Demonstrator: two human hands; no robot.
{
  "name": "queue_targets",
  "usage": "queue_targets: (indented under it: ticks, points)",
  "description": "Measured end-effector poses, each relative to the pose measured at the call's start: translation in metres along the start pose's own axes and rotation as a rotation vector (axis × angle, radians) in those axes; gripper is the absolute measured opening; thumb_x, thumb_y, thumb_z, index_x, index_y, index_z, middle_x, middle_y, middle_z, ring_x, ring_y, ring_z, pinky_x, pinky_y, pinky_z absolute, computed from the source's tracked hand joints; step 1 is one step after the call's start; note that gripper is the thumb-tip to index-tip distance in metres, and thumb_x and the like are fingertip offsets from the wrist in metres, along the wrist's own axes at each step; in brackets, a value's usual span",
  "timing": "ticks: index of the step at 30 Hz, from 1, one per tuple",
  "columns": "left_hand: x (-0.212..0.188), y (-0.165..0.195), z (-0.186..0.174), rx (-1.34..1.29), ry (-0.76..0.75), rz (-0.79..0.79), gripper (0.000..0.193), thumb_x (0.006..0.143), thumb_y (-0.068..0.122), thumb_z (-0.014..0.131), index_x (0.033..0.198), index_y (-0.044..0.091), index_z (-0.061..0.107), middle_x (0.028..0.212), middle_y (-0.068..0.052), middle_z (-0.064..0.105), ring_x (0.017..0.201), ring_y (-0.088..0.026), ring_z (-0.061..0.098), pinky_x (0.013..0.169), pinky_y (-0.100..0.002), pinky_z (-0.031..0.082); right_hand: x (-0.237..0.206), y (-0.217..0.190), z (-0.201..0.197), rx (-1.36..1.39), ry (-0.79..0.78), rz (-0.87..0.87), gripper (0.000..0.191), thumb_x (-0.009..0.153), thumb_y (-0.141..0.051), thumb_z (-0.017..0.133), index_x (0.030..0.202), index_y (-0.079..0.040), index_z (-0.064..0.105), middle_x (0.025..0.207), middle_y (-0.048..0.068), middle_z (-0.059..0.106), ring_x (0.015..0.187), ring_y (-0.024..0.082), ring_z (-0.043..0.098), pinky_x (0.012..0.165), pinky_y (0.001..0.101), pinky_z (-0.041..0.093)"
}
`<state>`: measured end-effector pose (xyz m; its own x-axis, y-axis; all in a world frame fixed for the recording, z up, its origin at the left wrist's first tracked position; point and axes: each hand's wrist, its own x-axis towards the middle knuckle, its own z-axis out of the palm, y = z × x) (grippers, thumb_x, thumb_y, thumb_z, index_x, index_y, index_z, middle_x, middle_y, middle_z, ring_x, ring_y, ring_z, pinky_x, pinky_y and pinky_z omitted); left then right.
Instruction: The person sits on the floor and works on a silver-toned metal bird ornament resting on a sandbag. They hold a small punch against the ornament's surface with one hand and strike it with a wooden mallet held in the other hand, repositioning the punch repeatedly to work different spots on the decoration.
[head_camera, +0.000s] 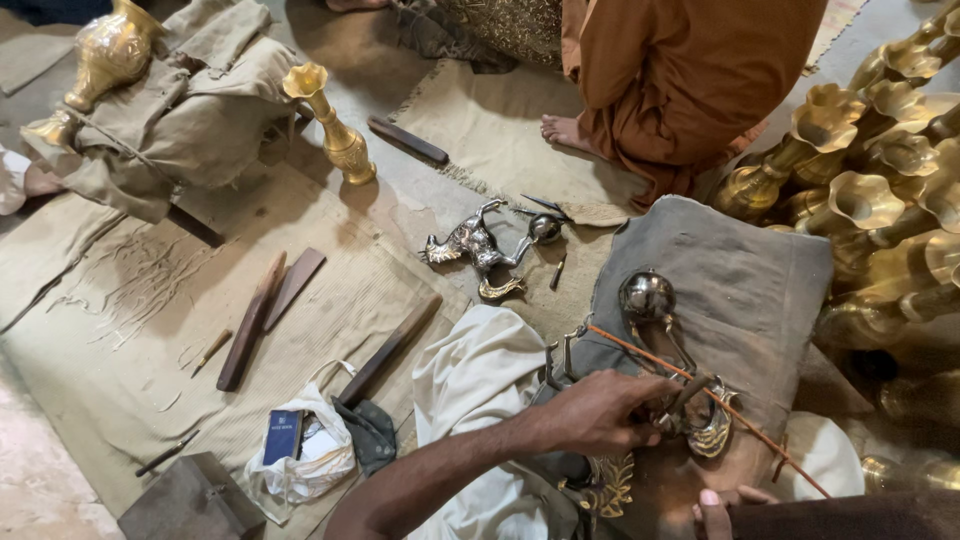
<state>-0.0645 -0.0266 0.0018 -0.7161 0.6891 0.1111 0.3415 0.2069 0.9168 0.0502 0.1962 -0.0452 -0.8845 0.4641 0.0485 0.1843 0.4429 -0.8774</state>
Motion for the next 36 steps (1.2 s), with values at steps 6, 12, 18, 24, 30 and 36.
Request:
queue_targets:
  ticks: [6, 12, 18, 24, 30, 36]
  points:
    - [-0.002, 0.004, 0.003, 0.007, 0.031, 0.015, 0.057, 0.084, 0.017, 0.075, 0.138, 0.011, 0.059, 0.098, -0.013, 0.074, 0.087, -0.030, 0.074, 0.076, -0.043, 0.058, -0.002, -0.001, 0.000, 0.007, -0.028, 0.047, 0.049, 0.090, -0.020, 0.077, 0.126, -0.004, 0.048, 0.079, 0.006, 0.072, 0.074, 0.014, 0.069, 0.104, 0.0353, 0.046]
    - [-0.004, 0.022, 0.004, 0.017, 0.106, 0.054, 0.046, 0.086, 0.016, 0.076, 0.130, 0.012, 0.068, 0.100, -0.010, 0.074, 0.089, -0.027, 0.074, 0.075, -0.041, 0.057, -0.010, -0.003, 0.004, 0.207, -0.011, 0.022, 0.044, 0.091, -0.019, 0.075, 0.124, -0.008, 0.049, 0.077, 0.002, 0.072, 0.074, 0.011, 0.068, 0.094, 0.0302, 0.049]
    - [-0.013, 0.046, -0.001, 0.020, 0.204, 0.152, 0.035, 0.092, 0.022, 0.078, 0.125, 0.012, 0.070, 0.108, -0.007, 0.073, 0.090, -0.024, 0.073, 0.077, -0.039, 0.057, 0.003, 0.003, 0.000, 0.096, -0.044, 0.175, 0.027, 0.088, -0.016, 0.082, 0.108, -0.014, 0.063, 0.087, -0.002, 0.071, 0.082, 0.010, 0.067, 0.097, 0.0318, 0.045]
    - [-0.023, 0.057, -0.002, 0.010, 0.253, 0.230, 0.030, 0.097, 0.019, 0.075, 0.127, 0.014, 0.071, 0.106, -0.007, 0.071, 0.092, -0.024, 0.073, 0.079, -0.038, 0.058, -0.005, 0.003, -0.004, 0.054, -0.041, 0.176, 0.017, 0.089, -0.016, 0.084, 0.091, -0.011, 0.068, 0.078, -0.002, 0.073, 0.078, 0.012, 0.068, 0.098, 0.0333, 0.049]
    - [-0.023, 0.048, 0.003, -0.007, 0.283, 0.130, 0.038, 0.095, 0.015, 0.077, 0.132, 0.013, 0.067, 0.101, -0.005, 0.071, 0.087, -0.020, 0.072, 0.075, -0.036, 0.058, -0.009, 0.003, -0.001, 0.107, -0.039, 0.057, 0.023, 0.088, -0.018, 0.081, 0.097, -0.011, 0.061, 0.071, -0.001, 0.070, 0.072, 0.012, 0.067, 0.098, 0.0317, 0.046]
    - [-0.020, 0.034, 0.010, -0.202, 0.350, 0.042, 0.053, 0.093, 0.007, 0.077, 0.143, 0.011, 0.060, 0.102, -0.007, 0.070, 0.091, -0.014, 0.071, 0.080, -0.031, 0.063, -0.001, 0.019, -0.001, 0.033, -0.057, 0.000, 0.020, 0.087, -0.022, 0.080, 0.093, -0.009, 0.066, 0.070, 0.000, 0.073, 0.068, 0.010, 0.068, 0.092, 0.0307, 0.052]
